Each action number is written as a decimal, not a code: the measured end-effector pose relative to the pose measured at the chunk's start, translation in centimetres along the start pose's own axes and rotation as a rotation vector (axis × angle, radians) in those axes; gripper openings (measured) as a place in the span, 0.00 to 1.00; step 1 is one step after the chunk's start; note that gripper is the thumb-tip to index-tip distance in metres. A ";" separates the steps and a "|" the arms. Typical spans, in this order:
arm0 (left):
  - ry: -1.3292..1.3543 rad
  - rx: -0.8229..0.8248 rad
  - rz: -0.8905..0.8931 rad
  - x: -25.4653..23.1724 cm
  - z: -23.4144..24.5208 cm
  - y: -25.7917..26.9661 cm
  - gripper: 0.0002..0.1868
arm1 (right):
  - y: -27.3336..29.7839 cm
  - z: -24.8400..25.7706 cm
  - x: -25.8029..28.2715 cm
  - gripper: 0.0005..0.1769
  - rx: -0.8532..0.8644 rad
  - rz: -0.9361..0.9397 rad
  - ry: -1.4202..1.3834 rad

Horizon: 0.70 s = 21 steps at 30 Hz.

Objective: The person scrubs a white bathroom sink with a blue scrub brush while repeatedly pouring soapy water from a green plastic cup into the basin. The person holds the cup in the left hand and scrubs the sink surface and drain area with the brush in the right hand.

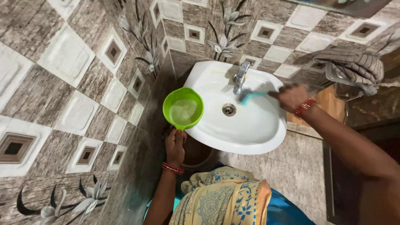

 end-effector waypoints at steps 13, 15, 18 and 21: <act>-0.006 -0.001 -0.001 0.3 0.2 0.0 0.23 | 2.3 2.6 -1.9 0.13 0.213 -0.167 -0.159; -0.036 0.003 0.001 0.0 0.1 0.0 0.22 | 0.5 2.8 -0.7 0.16 0.158 -0.094 -0.152; -0.039 0.016 -0.028 0.2 0.1 -0.1 0.22 | -0.3 2.9 1.2 0.27 -0.056 0.077 -0.172; -0.010 0.034 -0.001 0.5 0.3 0.0 0.22 | 1.2 3.0 1.4 0.21 0.005 -0.013 -0.178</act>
Point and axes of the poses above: each hand's wrist, its own y-axis away from the middle knuckle, its own z-axis out of the back of the hand, x = y × z, the point moved 2 cm from there along -y, towards the middle knuckle, and after that the axes turned 9 degrees about -y, right-handed, at the moved point
